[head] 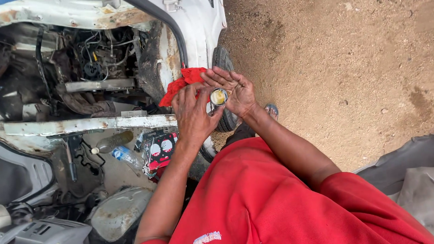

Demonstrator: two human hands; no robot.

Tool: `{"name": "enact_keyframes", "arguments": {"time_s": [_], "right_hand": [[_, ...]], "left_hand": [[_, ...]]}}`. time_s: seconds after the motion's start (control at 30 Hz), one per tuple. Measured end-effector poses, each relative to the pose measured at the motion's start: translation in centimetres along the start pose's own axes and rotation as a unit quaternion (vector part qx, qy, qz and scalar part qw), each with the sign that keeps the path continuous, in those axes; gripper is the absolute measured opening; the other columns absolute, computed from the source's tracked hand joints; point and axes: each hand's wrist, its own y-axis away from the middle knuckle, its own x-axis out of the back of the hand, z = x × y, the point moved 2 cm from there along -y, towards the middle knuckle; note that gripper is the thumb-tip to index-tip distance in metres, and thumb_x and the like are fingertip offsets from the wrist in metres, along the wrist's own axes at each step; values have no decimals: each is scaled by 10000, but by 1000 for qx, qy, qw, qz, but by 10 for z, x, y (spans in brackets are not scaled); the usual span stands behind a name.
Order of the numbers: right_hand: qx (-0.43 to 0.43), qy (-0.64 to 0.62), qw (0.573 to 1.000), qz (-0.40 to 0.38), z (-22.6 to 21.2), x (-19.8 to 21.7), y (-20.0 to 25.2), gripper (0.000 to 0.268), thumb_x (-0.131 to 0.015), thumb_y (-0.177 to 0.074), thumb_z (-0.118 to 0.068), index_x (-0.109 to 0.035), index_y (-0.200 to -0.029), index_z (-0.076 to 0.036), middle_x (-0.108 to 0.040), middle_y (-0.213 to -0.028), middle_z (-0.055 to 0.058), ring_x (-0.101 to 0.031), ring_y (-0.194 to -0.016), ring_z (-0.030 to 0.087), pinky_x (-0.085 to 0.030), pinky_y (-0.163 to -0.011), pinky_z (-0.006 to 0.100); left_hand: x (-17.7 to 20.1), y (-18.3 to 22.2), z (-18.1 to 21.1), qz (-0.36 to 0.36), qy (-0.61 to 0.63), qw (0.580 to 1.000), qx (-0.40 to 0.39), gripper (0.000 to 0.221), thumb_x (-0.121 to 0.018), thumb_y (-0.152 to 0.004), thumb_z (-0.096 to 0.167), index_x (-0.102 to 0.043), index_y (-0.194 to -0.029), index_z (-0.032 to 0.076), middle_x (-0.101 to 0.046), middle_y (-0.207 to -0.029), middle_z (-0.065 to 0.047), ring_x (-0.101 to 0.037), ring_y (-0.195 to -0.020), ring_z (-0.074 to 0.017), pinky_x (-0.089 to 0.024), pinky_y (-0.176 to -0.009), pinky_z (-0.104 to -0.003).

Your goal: Applying lubricant to a new engine gasket before installation.

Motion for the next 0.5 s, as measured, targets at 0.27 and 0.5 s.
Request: {"name": "enact_keyframes", "arguments": {"time_s": [0.27,0.5], "right_hand": [[4,-10,1000,9,-15,-10,14,515,-521,-1010,-327,-635,-1372,21,-597,-1469,204,-442,-1495,366,-270,-1311,514],[23,-10,999,22,-28,-10,26,494,-519,-1025,-316,-639,-1365,22,-602,-1464,193,-446,-1508,365,-287,-1325,499]], "left_hand": [[9,-8,28,-6,-12,1000,-6,635,-913,-715,303,-649,-1273,150,-553,-1216,-81,-507,-1221,-311,-343,-1051,-549],[0,-5,38,32,18,999,-15,629,-922,-709,300,-653,-1260,163,-564,-1240,-82,-513,-1221,-302,-355,-1045,-523]]}}
